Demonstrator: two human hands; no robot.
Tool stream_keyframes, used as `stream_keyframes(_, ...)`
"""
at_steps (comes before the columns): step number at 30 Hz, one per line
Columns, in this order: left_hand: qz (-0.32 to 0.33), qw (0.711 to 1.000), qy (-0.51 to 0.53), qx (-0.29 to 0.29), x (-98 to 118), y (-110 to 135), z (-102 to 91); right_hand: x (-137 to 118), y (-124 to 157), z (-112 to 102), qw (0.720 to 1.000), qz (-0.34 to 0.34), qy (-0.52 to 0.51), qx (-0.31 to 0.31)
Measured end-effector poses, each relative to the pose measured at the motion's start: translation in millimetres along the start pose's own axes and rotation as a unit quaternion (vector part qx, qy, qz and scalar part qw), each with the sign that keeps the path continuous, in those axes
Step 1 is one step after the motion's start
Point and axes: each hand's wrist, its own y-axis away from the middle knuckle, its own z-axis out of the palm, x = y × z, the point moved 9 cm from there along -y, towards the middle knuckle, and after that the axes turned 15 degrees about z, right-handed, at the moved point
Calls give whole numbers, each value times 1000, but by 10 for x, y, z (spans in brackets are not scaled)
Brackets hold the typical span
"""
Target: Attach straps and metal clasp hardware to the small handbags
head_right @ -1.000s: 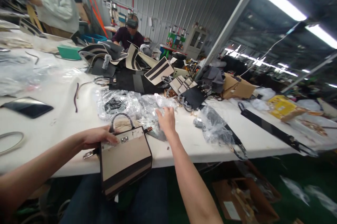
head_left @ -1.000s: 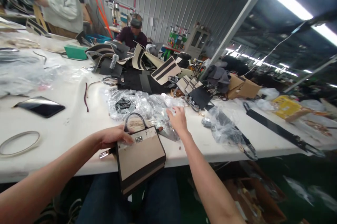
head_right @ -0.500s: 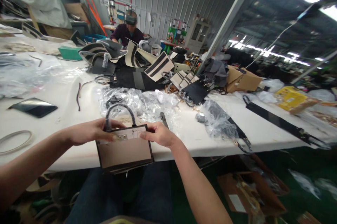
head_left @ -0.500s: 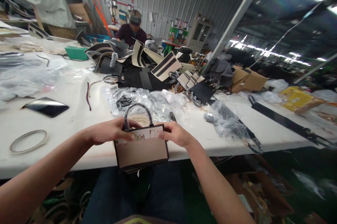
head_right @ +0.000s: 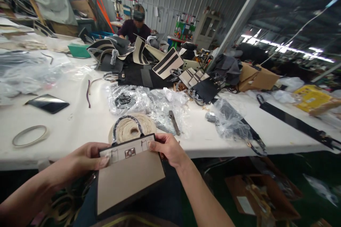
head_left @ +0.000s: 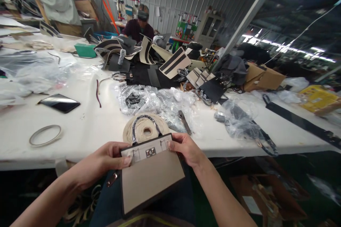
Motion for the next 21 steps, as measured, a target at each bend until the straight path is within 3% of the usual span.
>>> stream_keyframes(2, -1, 1000, -13, 9, 29, -129, -84, -161, -83, -66, 1000, -5, 21, 21)
stream_keyframes(5, 33, 982, -170, 70, 233, -443, -404, -388, -309, -196, 995, -14, 62, 75)
stream_keyframes(10, 57, 905, -400, 135, 406, -871, -779, -369, -746, -337, 990, -13, 63, 128)
stream_keyframes(12, 69, 858, -489, 145, 393, -934, -856, -322, -817, -338, 986, -14, 97, 135)
stream_keyframes(14, 94, 828, -527, 164, 370, -937, -922, -337, -807, -330, 977, -22, 149, 148)
stream_keyframes(16, 114, 835, -508, 181, 330, -909, -982, -409, -756, -327, 963, -35, 206, 168)
stream_keyframes(18, 117, 860, -460, 185, 277, -883, -1021, -498, -715, -320, 943, -50, 269, 187)
stream_keyframes(21, 108, 884, -408, 201, 230, -844, -1059, -597, -709, -335, 899, -90, 364, 225)
